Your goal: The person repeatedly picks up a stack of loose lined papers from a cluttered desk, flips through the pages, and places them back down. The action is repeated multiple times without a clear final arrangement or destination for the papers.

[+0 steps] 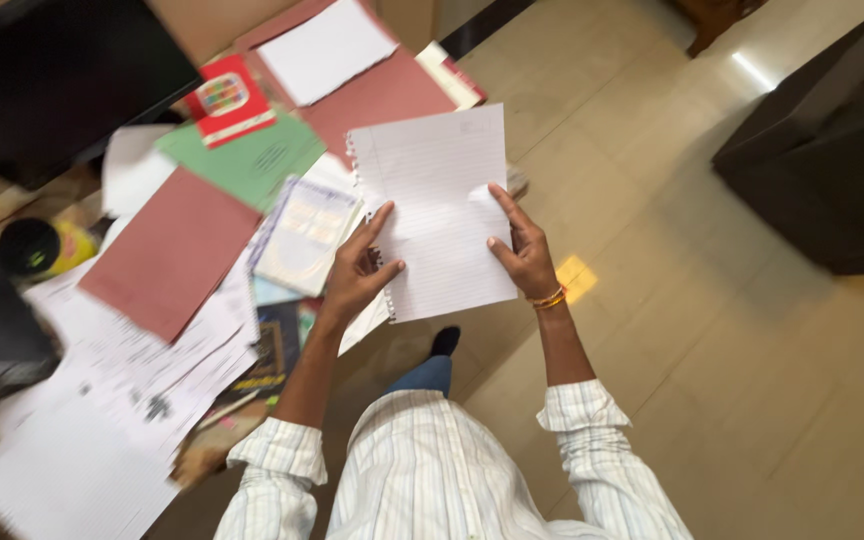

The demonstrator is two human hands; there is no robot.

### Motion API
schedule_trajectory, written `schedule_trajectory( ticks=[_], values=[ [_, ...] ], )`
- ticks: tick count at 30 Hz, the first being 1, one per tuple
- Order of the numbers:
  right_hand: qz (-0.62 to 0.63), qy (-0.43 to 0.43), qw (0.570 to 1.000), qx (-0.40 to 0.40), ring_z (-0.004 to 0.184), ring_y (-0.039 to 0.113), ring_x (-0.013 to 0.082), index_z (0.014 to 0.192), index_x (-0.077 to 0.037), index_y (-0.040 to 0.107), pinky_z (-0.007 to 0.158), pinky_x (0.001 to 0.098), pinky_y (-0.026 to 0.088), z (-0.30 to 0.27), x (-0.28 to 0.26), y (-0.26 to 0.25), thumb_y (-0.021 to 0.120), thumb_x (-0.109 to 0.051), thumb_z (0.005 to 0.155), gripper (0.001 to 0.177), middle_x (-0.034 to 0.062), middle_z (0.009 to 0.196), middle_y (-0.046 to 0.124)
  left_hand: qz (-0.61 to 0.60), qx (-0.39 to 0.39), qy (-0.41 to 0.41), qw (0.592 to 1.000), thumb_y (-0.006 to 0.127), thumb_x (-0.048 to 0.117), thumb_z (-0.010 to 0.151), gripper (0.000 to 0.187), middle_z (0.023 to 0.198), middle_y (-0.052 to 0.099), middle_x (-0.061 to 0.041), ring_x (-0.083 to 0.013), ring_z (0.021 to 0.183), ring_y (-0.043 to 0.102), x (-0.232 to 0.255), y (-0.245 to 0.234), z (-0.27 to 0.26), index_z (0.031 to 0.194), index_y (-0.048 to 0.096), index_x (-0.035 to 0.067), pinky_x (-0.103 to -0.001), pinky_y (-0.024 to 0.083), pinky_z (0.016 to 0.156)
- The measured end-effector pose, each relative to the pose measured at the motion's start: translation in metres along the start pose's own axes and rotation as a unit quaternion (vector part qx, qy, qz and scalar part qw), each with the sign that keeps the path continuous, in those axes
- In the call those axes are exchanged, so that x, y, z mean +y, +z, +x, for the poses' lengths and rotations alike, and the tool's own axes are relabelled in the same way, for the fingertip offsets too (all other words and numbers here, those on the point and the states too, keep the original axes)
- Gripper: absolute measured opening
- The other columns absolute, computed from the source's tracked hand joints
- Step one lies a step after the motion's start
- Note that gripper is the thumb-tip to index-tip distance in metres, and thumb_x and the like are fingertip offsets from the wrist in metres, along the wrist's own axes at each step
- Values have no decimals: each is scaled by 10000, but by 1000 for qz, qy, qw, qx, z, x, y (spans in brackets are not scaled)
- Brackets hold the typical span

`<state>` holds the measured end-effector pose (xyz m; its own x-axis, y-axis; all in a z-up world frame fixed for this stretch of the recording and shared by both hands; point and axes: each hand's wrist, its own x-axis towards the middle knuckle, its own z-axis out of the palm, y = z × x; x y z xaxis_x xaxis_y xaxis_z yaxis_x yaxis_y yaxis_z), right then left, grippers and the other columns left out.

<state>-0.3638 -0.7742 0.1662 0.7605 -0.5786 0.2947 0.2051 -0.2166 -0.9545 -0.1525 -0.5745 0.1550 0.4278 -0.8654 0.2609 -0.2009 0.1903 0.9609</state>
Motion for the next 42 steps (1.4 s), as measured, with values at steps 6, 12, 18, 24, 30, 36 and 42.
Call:
schedule_trajectory(
  ticks=[6,12,18,24,30,36,42],
  values=[
    [-63,-17,998,25,1570,330,237,1603,21,333,1287,355,282,39,6,-110,582,122,892,760,161,1674,376,13,-23,7,1000,796,-29,818,888,1539,533,-86,-8,708,456,-14,77,104,1591,384,117,-184,439,580],
    [-66,-24,997,42,1500,434,208,1615,4,324,1255,354,364,83,11,-210,577,128,906,763,143,1645,420,48,-45,10,998,808,2,806,923,1444,616,-73,-22,666,413,-15,148,193,1611,385,162,-194,430,577],
    [-32,-23,999,12,1420,499,184,1614,7,305,1192,331,428,135,31,-310,565,141,907,765,131,1620,431,95,-20,82,992,831,15,840,948,1475,608,-71,-32,701,388,-39,217,275,1642,354,188,-194,433,632],
    [-17,-26,998,-49,1424,485,161,1616,9,319,1158,299,432,197,44,-402,579,138,916,758,137,1639,428,36,59,-3,998,823,-41,792,992,1614,475,-117,-30,688,398,-45,287,330,1620,325,180,-188,457,611],
    [15,-42,992,-118,1508,406,168,1614,14,318,1223,298,366,253,64,-447,569,148,925,746,145,1675,378,48,117,-38,991,795,-66,798,990,1609,470,-126,-31,760,506,-52,318,363,1628,308,165,-200,513,627],
    [31,-27,984,-171,1445,468,172,1617,0,321,1185,311,419,328,94,-457,573,141,906,768,145,1643,415,83,162,-1,983,804,-48,798,995,1560,527,-151,-37,851,603,-68,316,401,1639,316,167,-206,551,667],
    [63,-54,971,-224,1439,478,171,1616,-3,322,1182,309,415,417,122,-454,564,156,908,765,143,1627,434,77,204,44,975,772,-64,831,974,1588,471,-183,-110,1085,649,-85,296,459,1652,298,157,-247,622,836]
  ],
)
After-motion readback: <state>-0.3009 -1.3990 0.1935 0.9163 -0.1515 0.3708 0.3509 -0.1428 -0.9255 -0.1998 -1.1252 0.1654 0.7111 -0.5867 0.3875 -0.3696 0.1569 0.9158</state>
